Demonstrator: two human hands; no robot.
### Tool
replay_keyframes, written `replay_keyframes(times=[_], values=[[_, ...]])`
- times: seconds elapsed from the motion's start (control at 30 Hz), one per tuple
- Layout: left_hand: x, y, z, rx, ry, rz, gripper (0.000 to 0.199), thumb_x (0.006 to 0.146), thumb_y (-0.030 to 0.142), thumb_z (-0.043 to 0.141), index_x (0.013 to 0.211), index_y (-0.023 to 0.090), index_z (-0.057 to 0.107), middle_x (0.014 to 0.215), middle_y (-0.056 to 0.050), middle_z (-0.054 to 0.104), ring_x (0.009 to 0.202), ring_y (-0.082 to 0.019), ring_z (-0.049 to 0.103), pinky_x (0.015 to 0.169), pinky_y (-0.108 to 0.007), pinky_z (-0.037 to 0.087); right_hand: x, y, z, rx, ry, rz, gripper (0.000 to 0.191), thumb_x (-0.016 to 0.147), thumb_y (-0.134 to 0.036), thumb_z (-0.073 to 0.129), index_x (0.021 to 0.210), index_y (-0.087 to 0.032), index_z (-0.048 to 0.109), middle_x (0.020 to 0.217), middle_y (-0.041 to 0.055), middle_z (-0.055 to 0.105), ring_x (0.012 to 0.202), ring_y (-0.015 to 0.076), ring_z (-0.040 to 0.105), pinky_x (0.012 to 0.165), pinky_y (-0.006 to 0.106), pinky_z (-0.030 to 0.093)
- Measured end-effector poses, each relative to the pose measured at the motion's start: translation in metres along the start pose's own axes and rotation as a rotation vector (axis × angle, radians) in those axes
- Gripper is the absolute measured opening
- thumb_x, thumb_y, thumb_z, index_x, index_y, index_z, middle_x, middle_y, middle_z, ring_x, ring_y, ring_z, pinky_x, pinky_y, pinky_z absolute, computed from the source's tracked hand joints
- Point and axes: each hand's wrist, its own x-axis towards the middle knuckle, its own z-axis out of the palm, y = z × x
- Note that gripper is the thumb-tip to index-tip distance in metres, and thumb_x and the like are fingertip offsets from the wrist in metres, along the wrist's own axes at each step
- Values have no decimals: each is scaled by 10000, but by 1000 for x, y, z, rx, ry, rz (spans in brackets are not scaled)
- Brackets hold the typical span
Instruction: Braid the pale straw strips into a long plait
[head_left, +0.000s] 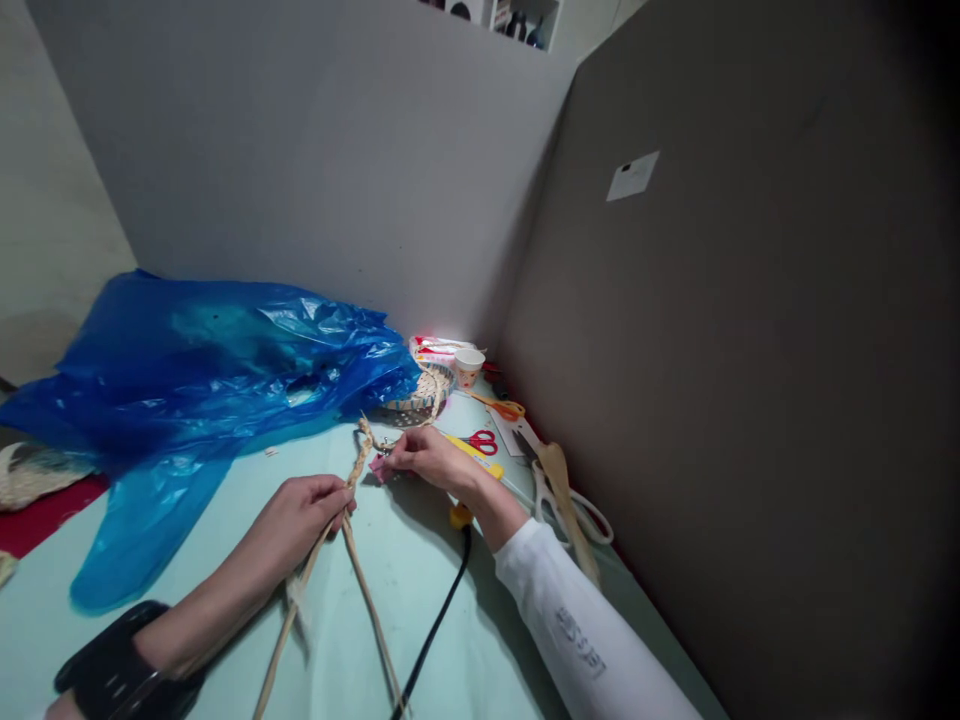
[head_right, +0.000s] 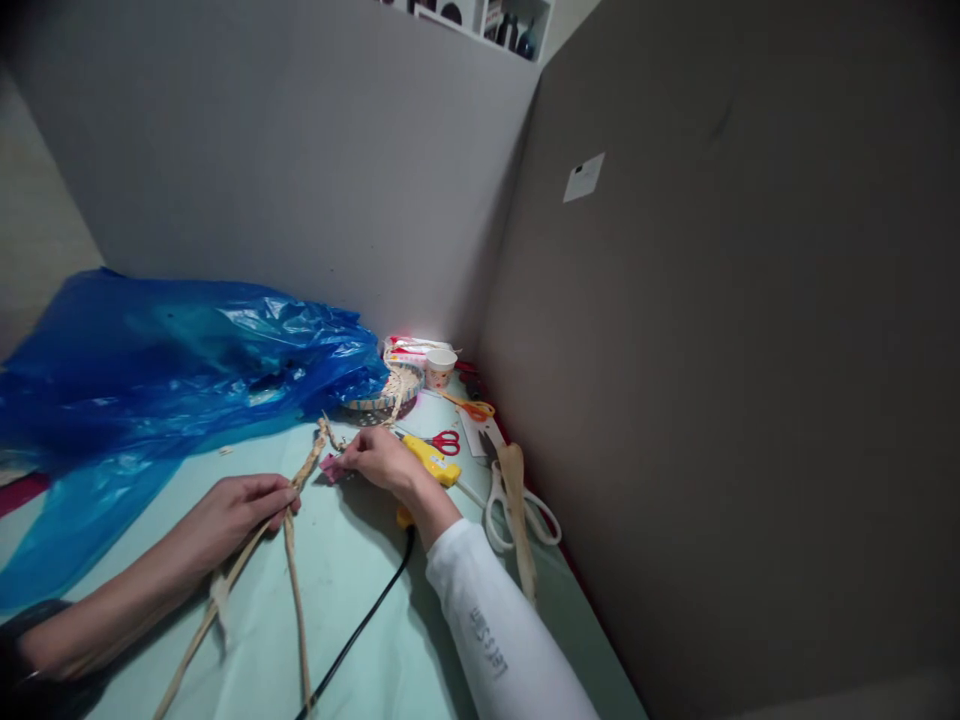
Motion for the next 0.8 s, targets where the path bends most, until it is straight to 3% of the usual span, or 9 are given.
replay_keyframes(times=[0.2, 0.33, 0.6, 0.8], values=[[25, -3, 5, 47, 3, 63, 321, 585, 511, 634, 534, 194, 640, 446, 23, 529, 488, -153, 425, 543, -275, 286, 10, 14, 0, 14, 88, -5, 79, 761, -164, 702, 782, -160, 625, 661, -21, 642, 653, 135, 603, 657, 238, 453], [23, -2, 5, 26, -2, 23, 331, 577, 520, 647, 533, 194, 612, 452, 38, 494, 489, -135, 394, 532, -262, 260, 10, 13, -2, -19, 49, -17, 47, 776, -194, 704, 777, -151, 684, 641, -32, 613, 619, 113, 532, 619, 222, 401], [17, 1, 1, -25, -12, -58, 366, 558, 535, 665, 600, 173, 639, 472, 51, 469, 472, -111, 348, 506, -244, 225, -1, -3, -5, -103, 62, -15, 135, 765, -127, 655, 651, -164, 593, 556, -66, 532, 568, 88, 443, 560, 215, 295], [19, -4, 0, -40, -38, -39, 374, 562, 536, 659, 592, 163, 646, 475, 48, 482, 490, -118, 371, 523, -248, 250, 3, 2, -8, 42, 19, 36, 175, 784, -204, 701, 649, -159, 599, 561, -33, 581, 564, 101, 499, 580, 219, 366]])
